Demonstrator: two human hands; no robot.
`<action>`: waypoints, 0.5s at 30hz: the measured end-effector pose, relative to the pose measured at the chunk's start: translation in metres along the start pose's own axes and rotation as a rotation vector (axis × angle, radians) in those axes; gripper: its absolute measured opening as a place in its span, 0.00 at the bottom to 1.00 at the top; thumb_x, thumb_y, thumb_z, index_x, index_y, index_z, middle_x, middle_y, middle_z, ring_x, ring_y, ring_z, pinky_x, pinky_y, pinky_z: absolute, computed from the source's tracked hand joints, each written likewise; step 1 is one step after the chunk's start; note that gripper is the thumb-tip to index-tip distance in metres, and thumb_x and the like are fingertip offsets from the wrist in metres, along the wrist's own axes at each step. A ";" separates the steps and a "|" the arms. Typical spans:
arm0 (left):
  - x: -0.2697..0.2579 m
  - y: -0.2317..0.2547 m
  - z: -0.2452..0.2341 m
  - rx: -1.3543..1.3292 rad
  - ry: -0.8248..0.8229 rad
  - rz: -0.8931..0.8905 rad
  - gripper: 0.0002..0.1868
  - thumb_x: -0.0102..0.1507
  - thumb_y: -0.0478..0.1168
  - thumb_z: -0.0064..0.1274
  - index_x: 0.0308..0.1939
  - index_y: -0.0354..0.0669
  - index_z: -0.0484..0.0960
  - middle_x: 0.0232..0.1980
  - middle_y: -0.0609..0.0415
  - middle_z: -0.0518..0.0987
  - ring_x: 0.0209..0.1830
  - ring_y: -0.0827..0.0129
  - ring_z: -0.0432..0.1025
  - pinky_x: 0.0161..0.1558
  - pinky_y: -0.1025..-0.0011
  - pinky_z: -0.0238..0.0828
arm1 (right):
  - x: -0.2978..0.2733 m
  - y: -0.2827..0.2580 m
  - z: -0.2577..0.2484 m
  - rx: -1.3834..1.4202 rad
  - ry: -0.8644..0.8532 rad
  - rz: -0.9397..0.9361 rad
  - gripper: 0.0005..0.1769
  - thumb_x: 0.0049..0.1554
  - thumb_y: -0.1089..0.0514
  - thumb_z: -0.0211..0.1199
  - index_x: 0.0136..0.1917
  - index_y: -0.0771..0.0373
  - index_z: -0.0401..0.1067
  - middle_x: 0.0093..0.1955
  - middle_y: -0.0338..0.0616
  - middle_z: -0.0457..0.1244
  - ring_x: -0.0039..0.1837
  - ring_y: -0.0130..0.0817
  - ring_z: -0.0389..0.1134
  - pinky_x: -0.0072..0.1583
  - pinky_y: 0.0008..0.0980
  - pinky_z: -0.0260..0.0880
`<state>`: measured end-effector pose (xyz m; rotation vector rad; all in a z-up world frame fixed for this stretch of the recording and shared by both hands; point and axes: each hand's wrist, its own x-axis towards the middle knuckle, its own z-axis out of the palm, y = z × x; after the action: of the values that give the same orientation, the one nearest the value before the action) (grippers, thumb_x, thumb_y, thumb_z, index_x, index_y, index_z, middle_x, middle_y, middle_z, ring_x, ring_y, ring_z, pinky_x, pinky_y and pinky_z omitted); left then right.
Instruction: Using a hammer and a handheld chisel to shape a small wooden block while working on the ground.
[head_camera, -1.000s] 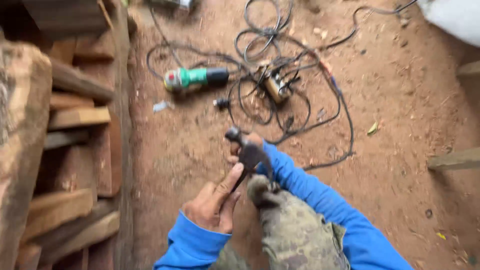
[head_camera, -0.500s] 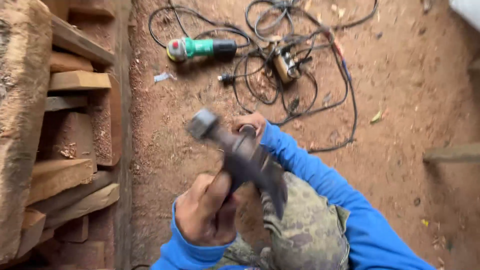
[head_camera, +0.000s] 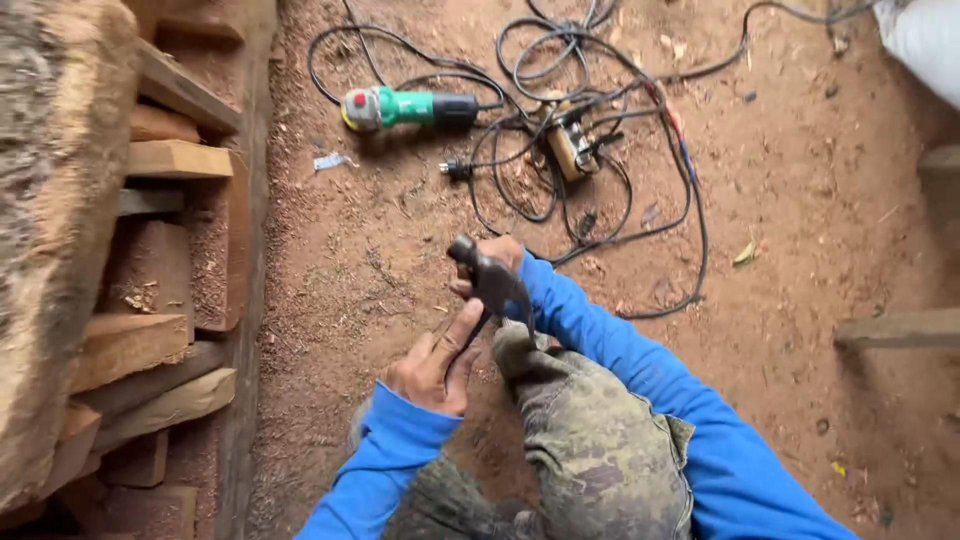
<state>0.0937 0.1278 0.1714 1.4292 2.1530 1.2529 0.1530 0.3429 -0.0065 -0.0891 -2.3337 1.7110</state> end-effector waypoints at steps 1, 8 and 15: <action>-0.001 -0.019 0.007 0.243 -0.181 -0.226 0.28 0.63 0.42 0.62 0.68 0.57 0.80 0.33 0.42 0.78 0.27 0.47 0.74 0.30 0.58 0.68 | 0.005 0.015 0.005 -0.028 -0.075 0.122 0.13 0.61 0.57 0.72 0.43 0.64 0.71 0.34 0.36 0.59 0.39 0.29 0.60 0.42 0.32 0.67; 0.004 0.023 -0.028 -0.180 0.097 0.105 0.24 0.72 0.40 0.53 0.73 0.56 0.70 0.51 0.43 0.81 0.43 0.50 0.80 0.42 0.65 0.78 | 0.002 -0.041 -0.004 0.299 0.039 0.405 0.12 0.58 0.58 0.68 0.55 0.60 0.74 0.34 0.34 0.57 0.39 0.24 0.58 0.41 0.35 0.64; 0.009 0.003 -0.014 0.026 -0.008 -0.063 0.28 0.64 0.38 0.60 0.69 0.51 0.77 0.39 0.45 0.80 0.33 0.49 0.77 0.33 0.60 0.73 | 0.009 0.049 0.008 1.603 0.047 0.620 0.14 0.52 0.58 0.66 0.53 0.58 0.76 0.35 0.39 0.66 0.39 0.32 0.68 0.46 0.40 0.73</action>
<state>0.0823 0.1290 0.1846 1.3621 2.1990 1.1999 0.1379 0.3528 -0.0536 -0.5281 -0.3128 3.1662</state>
